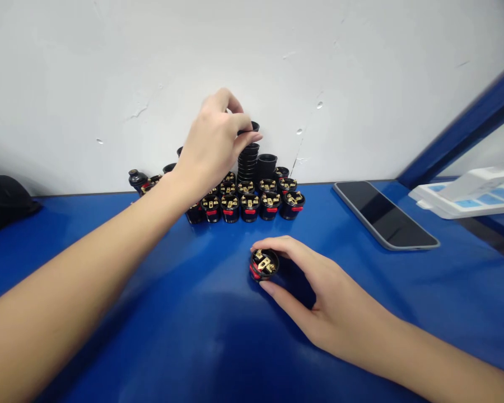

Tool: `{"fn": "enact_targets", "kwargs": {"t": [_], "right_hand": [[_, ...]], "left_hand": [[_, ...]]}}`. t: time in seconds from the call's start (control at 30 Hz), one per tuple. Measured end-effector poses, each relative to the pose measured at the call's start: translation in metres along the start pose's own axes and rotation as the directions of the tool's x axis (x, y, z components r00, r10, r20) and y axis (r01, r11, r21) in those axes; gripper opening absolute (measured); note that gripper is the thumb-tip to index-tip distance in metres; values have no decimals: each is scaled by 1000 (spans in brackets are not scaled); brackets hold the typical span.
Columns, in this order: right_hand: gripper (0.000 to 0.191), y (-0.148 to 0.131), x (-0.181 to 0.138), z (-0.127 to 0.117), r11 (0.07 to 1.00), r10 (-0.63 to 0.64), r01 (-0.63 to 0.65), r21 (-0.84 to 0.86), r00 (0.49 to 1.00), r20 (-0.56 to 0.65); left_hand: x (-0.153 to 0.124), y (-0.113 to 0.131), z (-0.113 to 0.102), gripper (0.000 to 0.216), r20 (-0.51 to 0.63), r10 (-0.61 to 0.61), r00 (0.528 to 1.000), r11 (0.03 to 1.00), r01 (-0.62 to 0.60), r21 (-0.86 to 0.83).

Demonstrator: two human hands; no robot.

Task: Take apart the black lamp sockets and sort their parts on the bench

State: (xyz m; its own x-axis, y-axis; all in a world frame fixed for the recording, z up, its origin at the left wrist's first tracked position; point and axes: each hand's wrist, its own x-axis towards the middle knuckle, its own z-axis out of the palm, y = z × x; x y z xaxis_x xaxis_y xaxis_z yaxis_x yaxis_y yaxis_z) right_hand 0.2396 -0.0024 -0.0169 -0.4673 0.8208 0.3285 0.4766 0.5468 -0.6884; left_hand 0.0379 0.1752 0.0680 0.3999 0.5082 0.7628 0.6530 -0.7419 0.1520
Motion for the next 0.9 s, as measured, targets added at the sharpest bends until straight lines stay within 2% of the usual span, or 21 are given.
{"fn": "enact_targets", "kwargs": {"t": [0.23, 0.37, 0.47, 0.57, 0.67, 0.77, 0.83, 0.9], "right_hand": [[35, 2, 1, 1, 1000, -17, 17, 17, 1000, -4], [37, 3, 0, 1, 999, -49, 49, -15, 998, -33], [43, 5, -1, 2, 996, -33, 26, -82, 996, -83], [36, 8, -2, 3, 992, 9, -27, -125, 990, -138], [25, 11, -2, 3, 990, 13, -36, -138, 987, -162], [19, 13, -1, 2, 988, -8, -19, -156, 985, -171], [16, 14, 0, 1, 985, -18, -9, -172, 987, -160], [15, 15, 0, 0, 983, -34, 10, -184, 991, -126]], "left_hand": [[7, -4, 14, 13, 47, 27, 999, 996, -31, 80], [5, -6, 18, 13, 82, 13, 997, 998, -17, 56], [3, -10, 21, 16, 105, 6, 994, 1000, -9, 28], [3, -10, 22, 11, 94, -4, 996, 1000, 2, 26], [-1, 4, 12, 19, 12, 19, 1000, 999, -20, 35], [-17, 32, -7, 24, -10, 88, 996, 996, -88, 1], [-38, 53, -22, 27, 130, 114, 985, 993, -110, -34], [-64, 68, -33, 23, 267, 143, 953, 989, -129, -70]]}}
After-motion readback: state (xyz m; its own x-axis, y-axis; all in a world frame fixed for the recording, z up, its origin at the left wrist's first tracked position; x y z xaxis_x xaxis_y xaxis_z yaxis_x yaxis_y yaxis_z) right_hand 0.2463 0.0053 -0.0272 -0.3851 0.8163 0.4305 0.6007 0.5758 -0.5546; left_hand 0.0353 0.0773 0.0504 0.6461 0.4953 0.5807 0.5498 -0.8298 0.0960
